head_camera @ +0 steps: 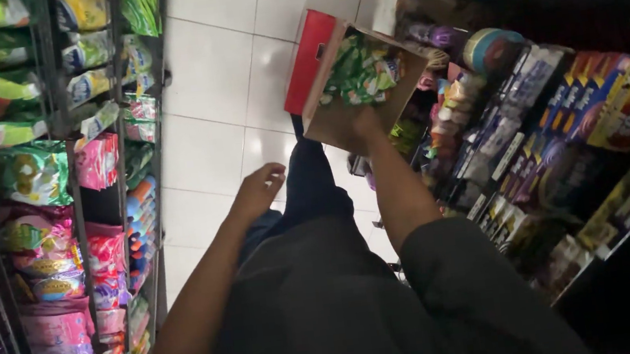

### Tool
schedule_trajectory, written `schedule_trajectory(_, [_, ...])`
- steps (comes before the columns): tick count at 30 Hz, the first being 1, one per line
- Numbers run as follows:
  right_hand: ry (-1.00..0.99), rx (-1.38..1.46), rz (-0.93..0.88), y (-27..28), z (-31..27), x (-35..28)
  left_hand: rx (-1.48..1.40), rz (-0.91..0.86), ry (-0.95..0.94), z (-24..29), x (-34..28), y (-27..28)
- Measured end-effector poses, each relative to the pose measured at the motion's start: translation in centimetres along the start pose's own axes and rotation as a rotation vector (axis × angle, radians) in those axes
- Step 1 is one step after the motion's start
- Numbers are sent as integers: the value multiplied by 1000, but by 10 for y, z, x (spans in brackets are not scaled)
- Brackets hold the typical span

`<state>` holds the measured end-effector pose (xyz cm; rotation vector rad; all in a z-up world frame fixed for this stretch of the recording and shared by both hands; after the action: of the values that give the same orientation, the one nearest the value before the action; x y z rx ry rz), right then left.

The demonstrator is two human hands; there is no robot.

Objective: Stocking and scanning detergent packets on grocery store shelves.

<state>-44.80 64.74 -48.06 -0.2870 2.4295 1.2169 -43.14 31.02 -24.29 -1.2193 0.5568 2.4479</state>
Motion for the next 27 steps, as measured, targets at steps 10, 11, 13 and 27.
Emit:
schedule_trajectory(10, [-147, 281, 9, -181, 201, 28, 153, 69, 206, -91, 10, 18])
schedule_trajectory(11, [-157, 286, -2, -189, 202, 22, 157, 64, 220, -98, 5, 23])
schedule_trajectory(13, [-265, 318, -50, -200, 209, 16, 124, 101, 193, -108, 1, 31])
schedule_trajectory(27, [71, -365, -363, -131, 161, -31, 69, 56, 358, -130, -10, 10])
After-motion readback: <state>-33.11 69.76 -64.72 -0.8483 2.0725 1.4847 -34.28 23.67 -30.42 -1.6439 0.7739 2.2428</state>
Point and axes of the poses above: each hand's wrist, its own x-axis towards the middle knuckle, its own y-axis out of the back of the hand, z = x × y, the point moved 2 cm from there along x, towards the middle knuckle, and after that the axes turned 7 degrees about y, right-handed, at the moved point
